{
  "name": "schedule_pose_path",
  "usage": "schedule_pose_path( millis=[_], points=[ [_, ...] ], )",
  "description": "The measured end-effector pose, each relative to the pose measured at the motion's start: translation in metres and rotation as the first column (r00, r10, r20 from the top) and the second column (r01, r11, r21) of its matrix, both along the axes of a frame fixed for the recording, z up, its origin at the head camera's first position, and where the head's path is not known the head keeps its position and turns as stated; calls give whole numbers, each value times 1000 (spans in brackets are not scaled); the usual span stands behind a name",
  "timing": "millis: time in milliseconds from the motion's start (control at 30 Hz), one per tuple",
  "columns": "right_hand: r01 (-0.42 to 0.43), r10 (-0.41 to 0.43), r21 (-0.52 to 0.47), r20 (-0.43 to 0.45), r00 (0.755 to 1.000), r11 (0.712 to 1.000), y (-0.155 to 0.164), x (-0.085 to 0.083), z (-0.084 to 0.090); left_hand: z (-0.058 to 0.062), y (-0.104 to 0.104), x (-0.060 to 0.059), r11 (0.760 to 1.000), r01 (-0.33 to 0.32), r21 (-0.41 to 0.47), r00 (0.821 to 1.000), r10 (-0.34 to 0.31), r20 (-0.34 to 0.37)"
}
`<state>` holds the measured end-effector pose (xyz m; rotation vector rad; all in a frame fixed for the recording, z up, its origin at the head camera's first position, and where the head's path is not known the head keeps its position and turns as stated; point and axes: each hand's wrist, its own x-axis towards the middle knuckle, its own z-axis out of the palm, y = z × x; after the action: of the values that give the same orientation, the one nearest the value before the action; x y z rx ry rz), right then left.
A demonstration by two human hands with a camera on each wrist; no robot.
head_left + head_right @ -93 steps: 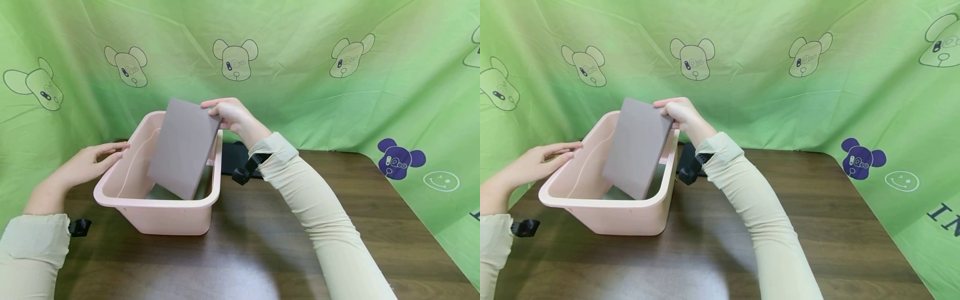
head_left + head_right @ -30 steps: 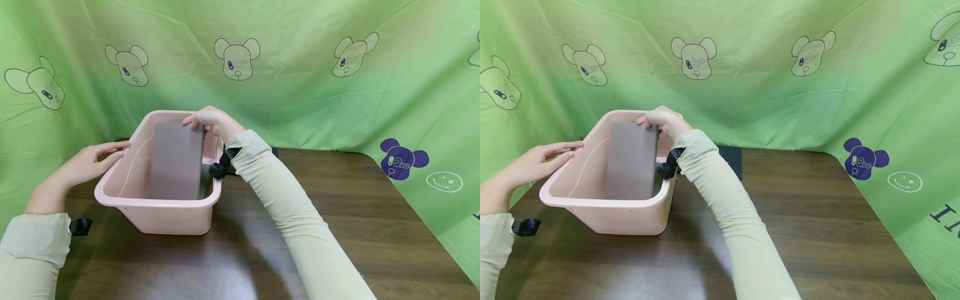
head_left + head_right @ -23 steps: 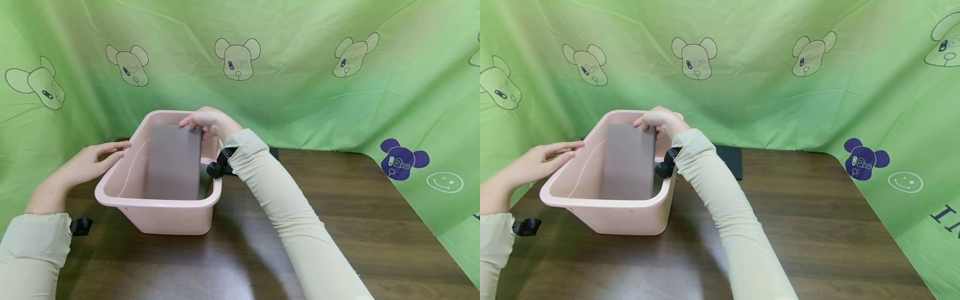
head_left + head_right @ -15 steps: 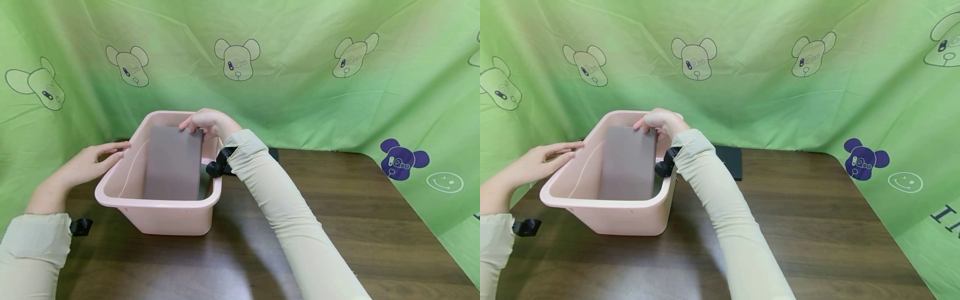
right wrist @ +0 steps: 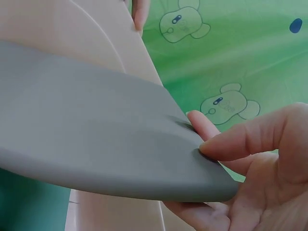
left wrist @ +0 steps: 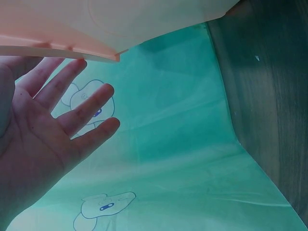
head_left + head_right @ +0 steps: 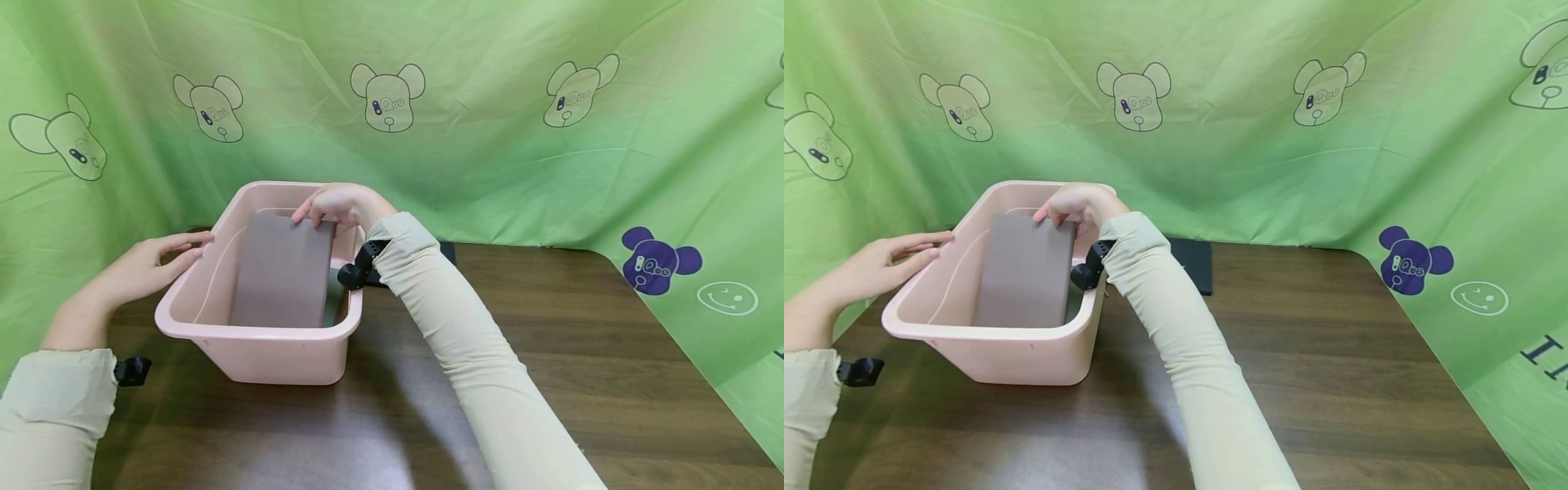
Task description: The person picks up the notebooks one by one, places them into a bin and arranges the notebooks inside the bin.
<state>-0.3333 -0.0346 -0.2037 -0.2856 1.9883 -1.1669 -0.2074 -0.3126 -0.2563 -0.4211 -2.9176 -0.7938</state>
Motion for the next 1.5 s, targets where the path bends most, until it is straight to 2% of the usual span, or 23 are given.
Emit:
schedule_pose_path(
  millis=[367,800,1133,1500],
  points=[
    [-29,30,27,-45,999,999,3,0,1,1,1,1,1000,0,4,1000,0,20],
    [-61,61,20,-28,998,998,4,3,4,2,2,0,1000,13,6,1000,-13,13],
    [-80,82,25,-51,995,996,5,3,3,4,3,2,1000,16,8,999,-16,27],
    [-75,79,68,-62,995,995,5,5,4,2,3,2,1000,8,-2,1000,-8,6]
  ],
)
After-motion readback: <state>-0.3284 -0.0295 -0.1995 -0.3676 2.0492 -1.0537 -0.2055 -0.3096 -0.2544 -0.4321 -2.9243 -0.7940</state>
